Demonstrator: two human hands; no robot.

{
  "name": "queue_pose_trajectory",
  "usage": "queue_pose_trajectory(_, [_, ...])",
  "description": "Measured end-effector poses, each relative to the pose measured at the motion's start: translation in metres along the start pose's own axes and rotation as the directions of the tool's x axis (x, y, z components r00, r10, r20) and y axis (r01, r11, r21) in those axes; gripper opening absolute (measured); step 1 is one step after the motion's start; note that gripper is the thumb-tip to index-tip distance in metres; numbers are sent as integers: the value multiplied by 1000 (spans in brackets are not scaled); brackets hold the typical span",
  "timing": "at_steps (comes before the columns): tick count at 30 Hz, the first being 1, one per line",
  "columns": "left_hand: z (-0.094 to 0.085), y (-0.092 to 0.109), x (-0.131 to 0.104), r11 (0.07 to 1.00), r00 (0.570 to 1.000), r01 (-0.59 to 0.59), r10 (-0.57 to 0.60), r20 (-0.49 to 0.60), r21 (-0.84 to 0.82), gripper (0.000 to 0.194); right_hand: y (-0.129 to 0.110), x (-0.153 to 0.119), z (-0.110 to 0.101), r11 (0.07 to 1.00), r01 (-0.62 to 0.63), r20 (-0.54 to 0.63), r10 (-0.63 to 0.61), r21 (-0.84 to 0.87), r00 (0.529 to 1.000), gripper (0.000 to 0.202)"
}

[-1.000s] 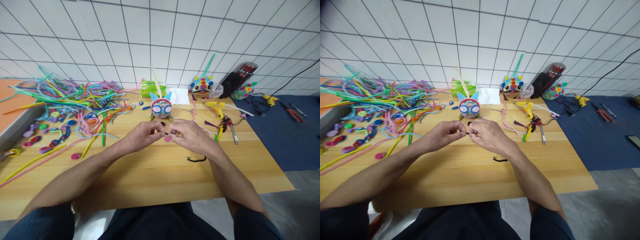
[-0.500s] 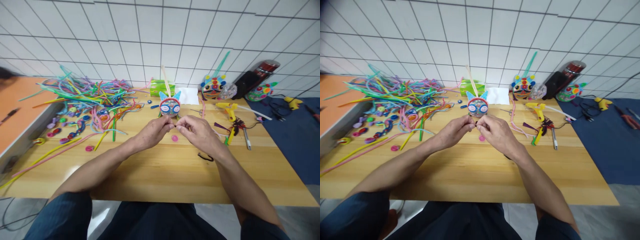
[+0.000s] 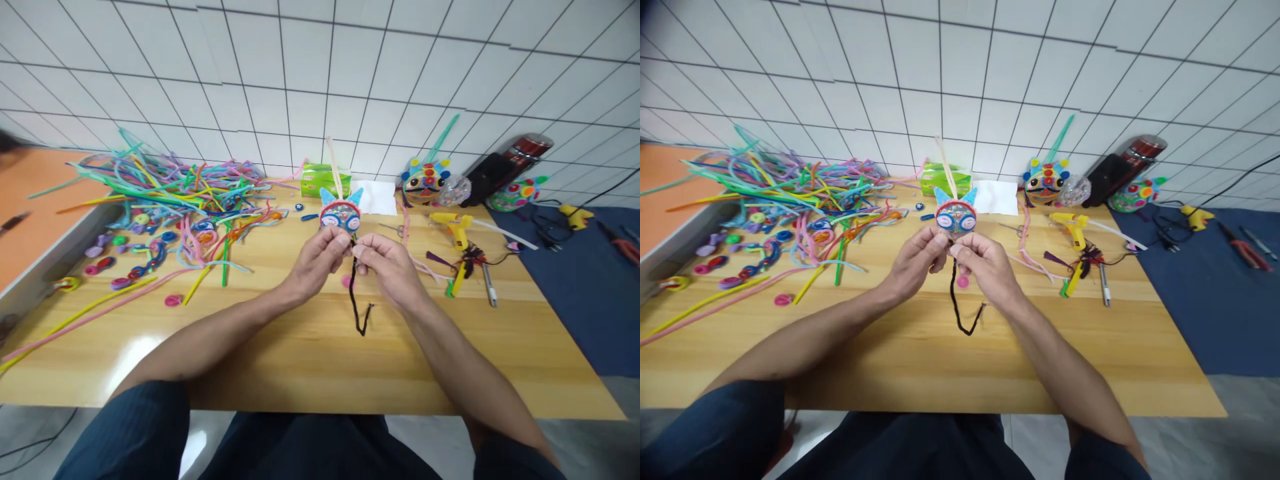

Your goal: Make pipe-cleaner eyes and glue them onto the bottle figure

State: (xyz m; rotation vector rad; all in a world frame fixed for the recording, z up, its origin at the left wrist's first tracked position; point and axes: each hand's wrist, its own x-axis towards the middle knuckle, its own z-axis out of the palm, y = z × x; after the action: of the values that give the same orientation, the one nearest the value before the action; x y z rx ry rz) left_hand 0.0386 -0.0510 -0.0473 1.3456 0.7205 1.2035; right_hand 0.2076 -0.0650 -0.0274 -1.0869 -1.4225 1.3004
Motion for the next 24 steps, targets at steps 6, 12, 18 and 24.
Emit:
queue_pose_trajectory(6, [-29,23,13,968,969,-120,67,236,221,41,-8,1,-15,983,-12,64,24,-181,998,24])
queue_pose_trajectory(12, [-33,24,13,925,947,-192,88,308,329,39,-12,-2,-12,978,16,89,2,-208,996,27])
queue_pose_trajectory(18, [-30,20,12,964,962,-145,84,261,223,40,-11,-1,-9,995,-4,128,16,-97,992,30])
queue_pose_trajectory(24, [-22,12,8,997,977,-21,4,212,78,45,-10,-1,-7,998,-17,125,24,-62,992,42])
